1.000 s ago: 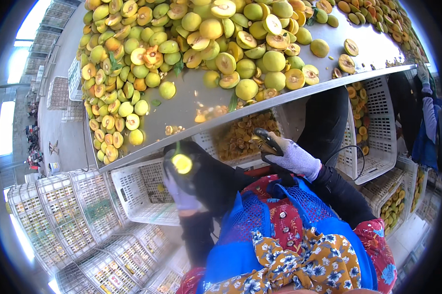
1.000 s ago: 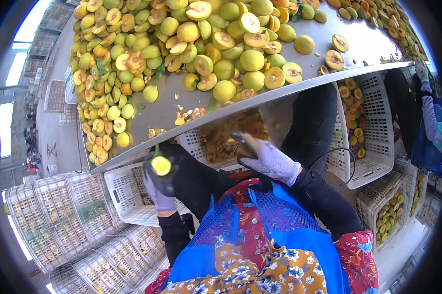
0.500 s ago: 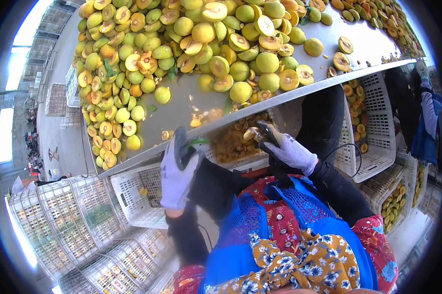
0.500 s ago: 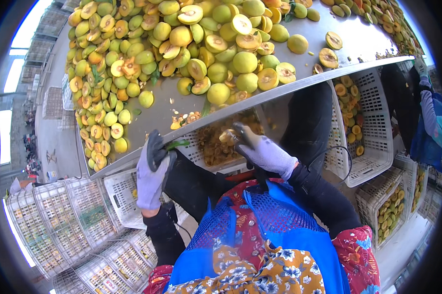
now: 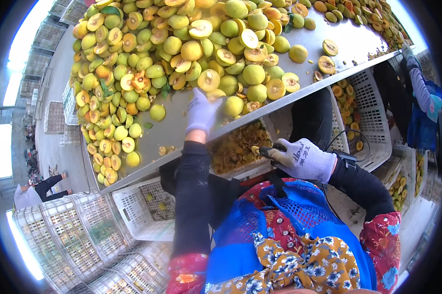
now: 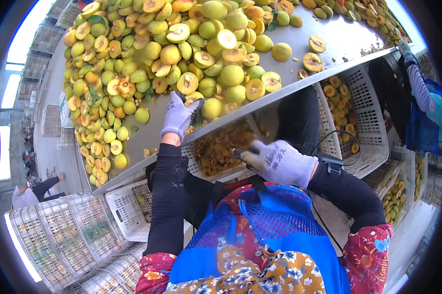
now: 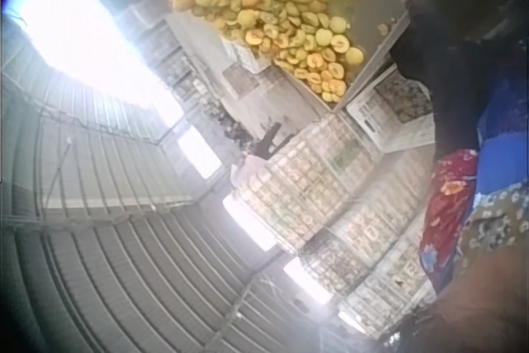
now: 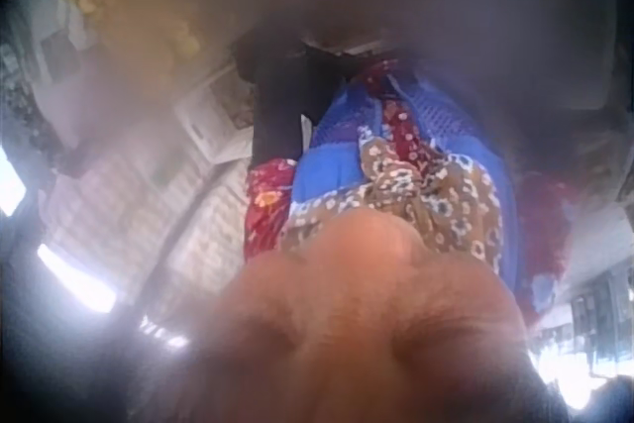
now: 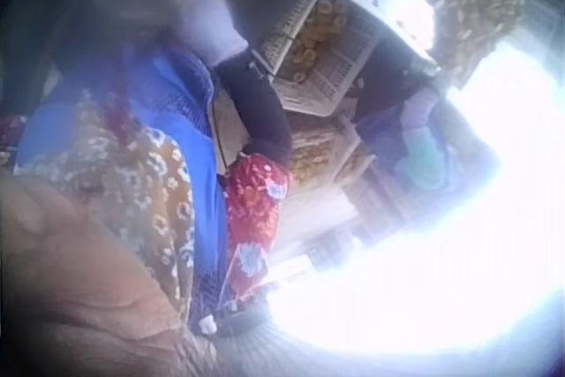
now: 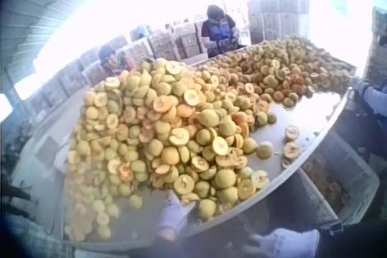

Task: Removing pits from peaches using a handheld pitting tool at a processing table.

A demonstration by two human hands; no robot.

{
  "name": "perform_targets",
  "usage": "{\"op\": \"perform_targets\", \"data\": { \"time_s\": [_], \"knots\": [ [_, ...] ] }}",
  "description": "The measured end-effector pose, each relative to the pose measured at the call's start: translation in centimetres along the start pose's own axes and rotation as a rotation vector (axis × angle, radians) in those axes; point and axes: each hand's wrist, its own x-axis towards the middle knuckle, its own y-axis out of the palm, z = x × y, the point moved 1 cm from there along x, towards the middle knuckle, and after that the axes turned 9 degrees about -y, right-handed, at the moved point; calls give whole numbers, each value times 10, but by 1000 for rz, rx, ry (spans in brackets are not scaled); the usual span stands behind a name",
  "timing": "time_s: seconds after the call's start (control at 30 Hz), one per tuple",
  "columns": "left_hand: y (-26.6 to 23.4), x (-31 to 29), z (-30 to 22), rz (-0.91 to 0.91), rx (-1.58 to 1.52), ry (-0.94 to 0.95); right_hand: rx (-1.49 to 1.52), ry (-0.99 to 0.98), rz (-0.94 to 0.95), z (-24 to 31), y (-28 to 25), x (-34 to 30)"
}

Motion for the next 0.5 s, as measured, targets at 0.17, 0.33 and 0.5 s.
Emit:
{"op": "perform_targets", "data": {
  "time_s": [0.17,0.33,0.5],
  "knots": [
    [-5,-2,28,35,108,-10,101,-17,-23,6,-20,-5],
    [-11,-65,8,160,-573,-120,178,1,-74,23,-32,-7],
    [-3,-118,10,405,-1071,-271,172,99,-273,39,-7,19]
  ]
}}
